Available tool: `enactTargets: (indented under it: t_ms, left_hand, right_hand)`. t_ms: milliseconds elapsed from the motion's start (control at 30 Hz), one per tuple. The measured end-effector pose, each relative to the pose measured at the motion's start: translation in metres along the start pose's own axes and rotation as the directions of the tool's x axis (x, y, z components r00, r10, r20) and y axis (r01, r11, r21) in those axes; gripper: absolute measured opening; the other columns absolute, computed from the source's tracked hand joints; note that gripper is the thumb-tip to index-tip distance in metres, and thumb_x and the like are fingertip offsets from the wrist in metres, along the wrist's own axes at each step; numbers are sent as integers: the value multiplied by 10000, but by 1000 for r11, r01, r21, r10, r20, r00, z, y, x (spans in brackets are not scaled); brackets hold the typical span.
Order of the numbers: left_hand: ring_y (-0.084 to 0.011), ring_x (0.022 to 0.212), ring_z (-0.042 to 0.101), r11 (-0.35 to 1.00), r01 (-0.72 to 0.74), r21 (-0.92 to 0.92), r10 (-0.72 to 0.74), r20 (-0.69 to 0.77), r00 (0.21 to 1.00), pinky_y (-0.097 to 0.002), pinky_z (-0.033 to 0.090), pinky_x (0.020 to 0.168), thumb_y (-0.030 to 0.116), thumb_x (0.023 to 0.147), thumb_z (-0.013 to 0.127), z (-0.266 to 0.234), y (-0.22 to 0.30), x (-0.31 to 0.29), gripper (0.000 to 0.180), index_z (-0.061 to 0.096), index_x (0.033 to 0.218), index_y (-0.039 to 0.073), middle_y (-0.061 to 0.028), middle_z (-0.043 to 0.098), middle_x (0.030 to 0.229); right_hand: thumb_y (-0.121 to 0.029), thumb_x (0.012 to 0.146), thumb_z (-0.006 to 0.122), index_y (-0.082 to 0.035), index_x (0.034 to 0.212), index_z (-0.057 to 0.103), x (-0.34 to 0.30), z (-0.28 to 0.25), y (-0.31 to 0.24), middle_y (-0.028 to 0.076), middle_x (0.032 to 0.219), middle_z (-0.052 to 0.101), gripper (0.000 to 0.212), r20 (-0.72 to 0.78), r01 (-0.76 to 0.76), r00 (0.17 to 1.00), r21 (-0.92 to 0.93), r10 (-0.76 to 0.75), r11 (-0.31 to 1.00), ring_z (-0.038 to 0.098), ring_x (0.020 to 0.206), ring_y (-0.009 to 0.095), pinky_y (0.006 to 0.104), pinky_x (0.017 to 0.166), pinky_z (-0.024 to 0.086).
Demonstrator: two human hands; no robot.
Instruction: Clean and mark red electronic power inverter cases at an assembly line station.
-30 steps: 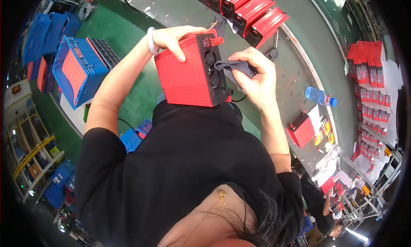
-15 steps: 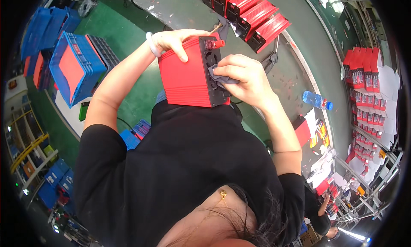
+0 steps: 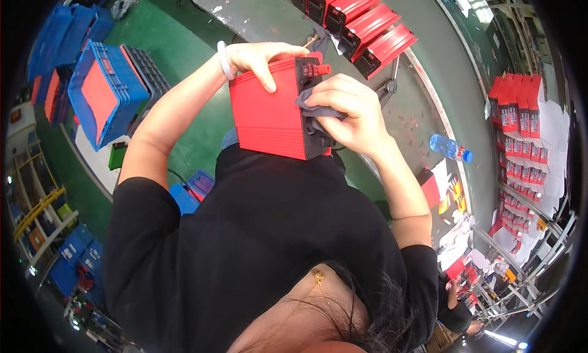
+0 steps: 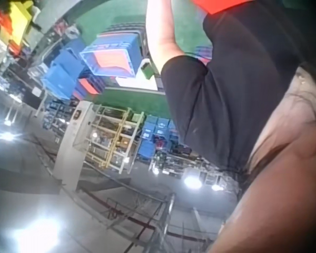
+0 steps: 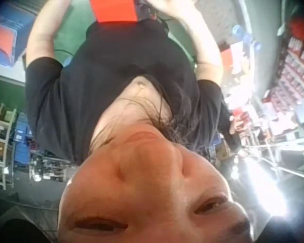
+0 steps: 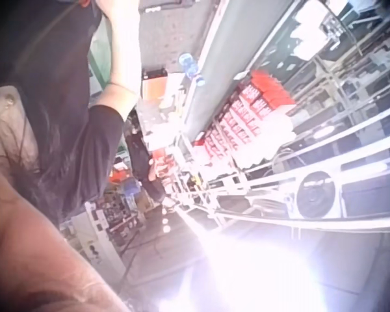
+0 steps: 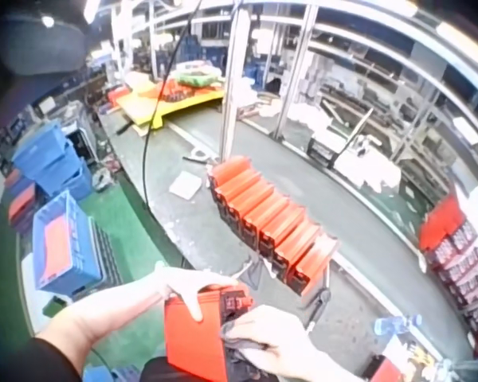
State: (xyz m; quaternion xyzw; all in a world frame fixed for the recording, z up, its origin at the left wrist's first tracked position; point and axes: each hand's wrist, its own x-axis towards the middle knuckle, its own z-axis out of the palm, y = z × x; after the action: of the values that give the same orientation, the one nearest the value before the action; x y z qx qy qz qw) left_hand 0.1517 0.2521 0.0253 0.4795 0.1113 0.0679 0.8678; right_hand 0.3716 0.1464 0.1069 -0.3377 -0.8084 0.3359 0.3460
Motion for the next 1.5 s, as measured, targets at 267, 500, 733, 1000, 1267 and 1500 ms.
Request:
enactTargets:
  t_ms: [267, 500, 733, 1000, 1267, 1500]
  left_hand:
    - [-152, 1160, 481, 1000, -12, 17, 11, 19, 1000, -300, 411, 981, 0, 579, 761, 1, 6, 1, 884, 342, 1357, -20, -106, 498, 1290]
    - [-147, 1144, 490, 998, -4, 56, 4, 5, 1000, -312, 407, 986, 43, 581, 779, 0, 7, 2, 865, 364, 1338, -12, -91, 508, 1270]
    - [-143, 1144, 489, 1000, 15, 11, -15, -24, 1000, -311, 400, 989, 74, 587, 783, 9, 22, -1, 828, 388, 1310, -10, -85, 512, 1257]
    - [-194, 1308, 345, 994, 111, -11, -112, -48, 993, -357, 294, 1088, -14, 501, 843, -2, 18, 0, 1083, 283, 1425, 64, -93, 343, 1440]
    - [-186, 1312, 335, 996, 90, -4, -90, -13, 996, -348, 275, 1098, 3, 511, 848, -8, 15, 4, 1076, 278, 1422, 41, -91, 329, 1448]
    - [-188, 1322, 321, 996, 84, 3, -84, 13, 996, -353, 265, 1103, 13, 519, 852, -13, 13, 6, 1080, 273, 1429, 57, -91, 311, 1461]
  right_hand:
    - [-24, 604, 687, -68, 820, 636, -2, -3, 4, 47, 836, 623, 226, 19, 106, 994, -136, -104, 985, 605, 783, 242, 346, 679, 492]
    - [35, 635, 665, -7, 817, 616, 1, -11, -3, 101, 792, 606, 194, 84, -157, 983, -65, 162, 986, 598, 733, 264, 318, 642, 481]
    - [-57, 788, 647, -17, 996, 483, -2, -3, -5, 44, 899, 517, 268, 57, -485, 851, 470, 523, 738, 519, 877, 108, 264, 798, 442]
    - [-95, 738, 732, -51, 971, 396, 0, 2, 6, 24, 913, 432, 411, 47, -480, 868, 338, 495, 810, 423, 892, 108, 256, 845, 393]
    - [-73, 727, 756, -88, 954, 380, -2, 3, 14, -6, 928, 449, 439, 74, -494, 854, 428, 515, 757, 430, 906, 80, 258, 843, 383]
    - [-73, 720, 762, -86, 951, 392, -1, 3, 14, -11, 923, 452, 437, 70, -533, 824, 430, 562, 728, 434, 910, 76, 253, 835, 386]
